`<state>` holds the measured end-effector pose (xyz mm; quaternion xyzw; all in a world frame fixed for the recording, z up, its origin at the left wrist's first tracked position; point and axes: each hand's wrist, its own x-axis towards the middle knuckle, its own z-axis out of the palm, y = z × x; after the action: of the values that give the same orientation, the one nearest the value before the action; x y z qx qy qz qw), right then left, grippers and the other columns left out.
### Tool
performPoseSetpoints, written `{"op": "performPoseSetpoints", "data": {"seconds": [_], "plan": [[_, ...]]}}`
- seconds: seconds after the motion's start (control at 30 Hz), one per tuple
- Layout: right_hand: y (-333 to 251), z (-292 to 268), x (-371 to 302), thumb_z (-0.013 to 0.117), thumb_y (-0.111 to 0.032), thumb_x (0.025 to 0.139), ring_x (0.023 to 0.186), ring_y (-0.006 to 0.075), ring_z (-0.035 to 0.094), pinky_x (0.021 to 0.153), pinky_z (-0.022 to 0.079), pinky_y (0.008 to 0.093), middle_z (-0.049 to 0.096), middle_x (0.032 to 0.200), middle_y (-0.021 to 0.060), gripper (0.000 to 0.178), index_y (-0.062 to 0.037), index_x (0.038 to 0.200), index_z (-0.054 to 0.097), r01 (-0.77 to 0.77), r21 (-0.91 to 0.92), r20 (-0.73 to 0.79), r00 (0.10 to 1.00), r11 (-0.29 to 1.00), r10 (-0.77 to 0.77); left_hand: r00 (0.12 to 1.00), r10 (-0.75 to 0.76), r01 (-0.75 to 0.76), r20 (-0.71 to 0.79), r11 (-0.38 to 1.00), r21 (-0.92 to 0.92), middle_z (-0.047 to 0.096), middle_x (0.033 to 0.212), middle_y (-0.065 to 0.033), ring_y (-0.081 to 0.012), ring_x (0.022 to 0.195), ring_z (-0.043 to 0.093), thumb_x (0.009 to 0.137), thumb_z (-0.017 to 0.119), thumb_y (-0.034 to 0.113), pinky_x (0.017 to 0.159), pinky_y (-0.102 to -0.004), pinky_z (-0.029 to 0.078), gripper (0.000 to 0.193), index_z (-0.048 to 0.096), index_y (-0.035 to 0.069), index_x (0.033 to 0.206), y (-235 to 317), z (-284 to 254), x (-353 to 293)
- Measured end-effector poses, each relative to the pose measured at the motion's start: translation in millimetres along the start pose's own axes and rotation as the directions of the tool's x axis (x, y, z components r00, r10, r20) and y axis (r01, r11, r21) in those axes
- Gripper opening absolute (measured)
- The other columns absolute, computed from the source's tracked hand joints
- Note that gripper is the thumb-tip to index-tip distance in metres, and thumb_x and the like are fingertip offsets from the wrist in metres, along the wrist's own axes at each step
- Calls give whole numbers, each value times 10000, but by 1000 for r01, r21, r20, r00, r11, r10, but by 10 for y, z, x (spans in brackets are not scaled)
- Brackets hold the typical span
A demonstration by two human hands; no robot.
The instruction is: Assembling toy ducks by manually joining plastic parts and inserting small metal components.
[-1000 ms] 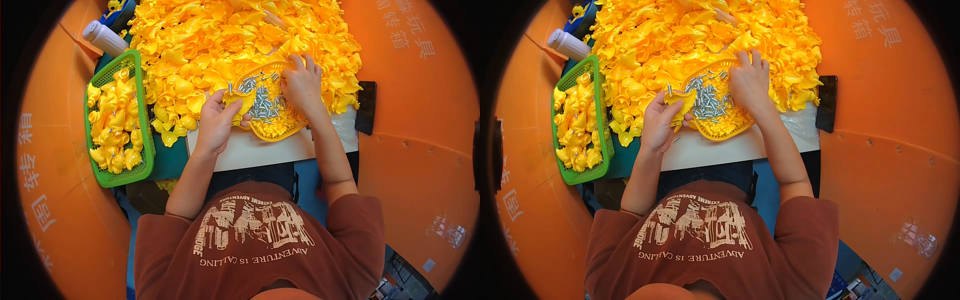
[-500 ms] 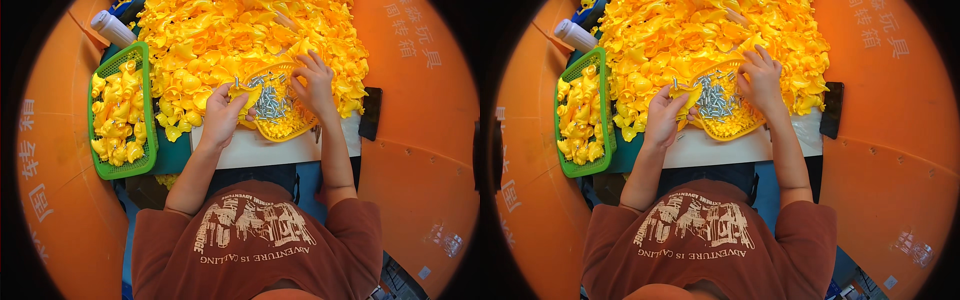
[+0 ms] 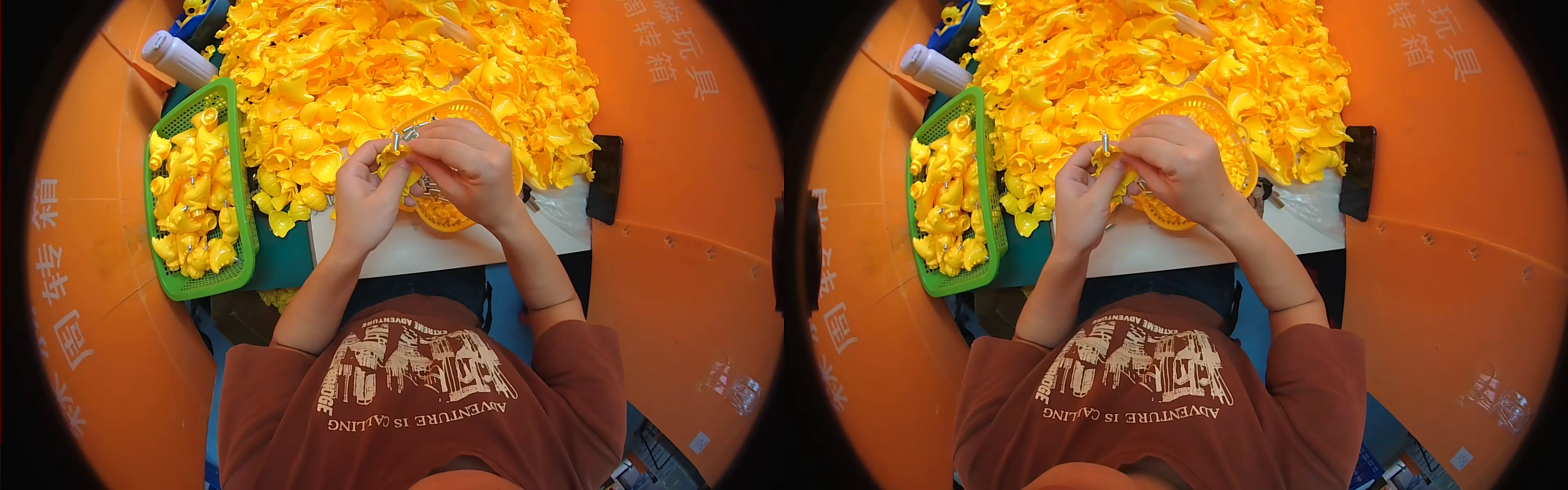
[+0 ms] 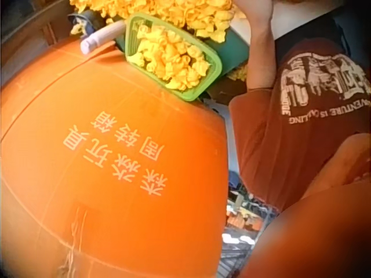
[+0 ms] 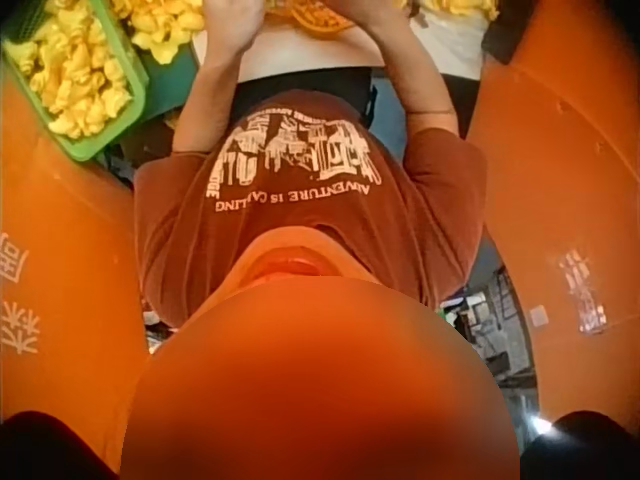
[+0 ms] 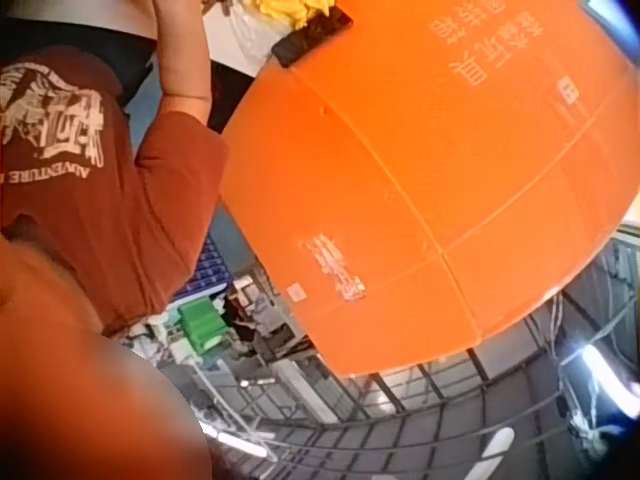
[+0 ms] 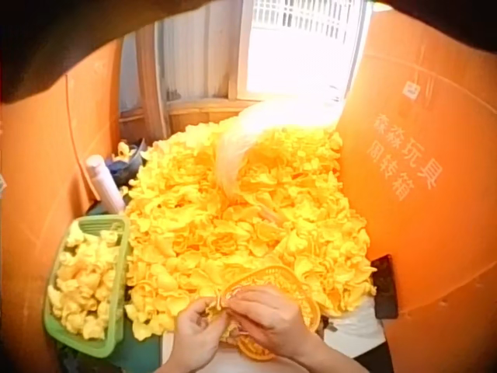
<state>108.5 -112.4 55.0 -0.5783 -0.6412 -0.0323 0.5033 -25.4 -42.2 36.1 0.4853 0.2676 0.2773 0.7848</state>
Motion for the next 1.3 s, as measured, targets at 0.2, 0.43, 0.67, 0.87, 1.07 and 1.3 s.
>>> {"op": "performPoseSetpoints", "data": {"seconds": [0.2, 0.43, 0.67, 0.87, 1.07, 1.3], "plan": [[-72, 37, -13, 693, 7, 690, 756, 249, 625, 664, 500, 295, 641, 833, 112, 169, -17, 855, 666, -64, 19, 54, 997, 998, 63, 999, 42, -41, -23, 999, 19, 605, 913, -95, -100, 646, 613, 870, 526, 17, 498, -203, 490, 221, 502, -47, 1081, 4, -6, -31], [8, 63, -41, 675, -7, 740, 758, 150, 602, 689, 473, 251, 638, 839, 84, 163, -7, 902, 664, -364, 311, 249, 923, 878, 294, 995, -94, 96, 46, 994, -51, 621, 884, -82, -88, 619, 607, 864, 535, 22, 469, -187, 469, 217, 529, -39, 1072, 53, -213, -35], [78, 221, 135, 692, -35, 755, 760, 85, 565, 672, 452, 215, 628, 822, 49, 197, -8, 947, 657, -694, 416, 560, 705, 588, 435, 999, -40, 39, 7, 996, 82, 623, 889, -81, -104, 596, 602, 860, 548, 33, 462, -198, 459, 222, 526, -23, 1073, 48, -438, -91], [474, 785, 615, 695, -172, 748, 721, 159, 613, 678, 485, 268, 655, 859, 111, 319, -13, 1016, 630, -393, -41, 374, 847, 919, 379, 962, -121, 60, -245, 968, -243, 614, 915, -72, -143, 696, 596, 867, 528, 52, 552, -246, 457, 221, 486, 41, 1084, 18, -781, -32], [840, 1269, 761, 605, -106, 719, 718, 216, 630, 676, 500, 313, 646, 808, 114, 334, -35, 1046, 616, -341, -151, 591, 721, 928, 361, 957, -127, 55, -260, 962, -269, 592, 959, -65, -156, 733, 597, 862, 523, 43, 586, -262, 465, 257, 462, 77, 1110, -2, -841, -21], [356, 609, 573, 568, -21, 732, 684, 88, 554, 619, 484, 238, 522, 734, 5, 413, -32, 1141, 511, -771, 529, 670, 636, 355, 382, 934, -56, -58, -351, 950, -307, 560, 1028, -64, -163, 837, 591, 875, 553, 81, 667, -291, 500, 286, 422, 83, 1129, 148, -699, 79]]}}
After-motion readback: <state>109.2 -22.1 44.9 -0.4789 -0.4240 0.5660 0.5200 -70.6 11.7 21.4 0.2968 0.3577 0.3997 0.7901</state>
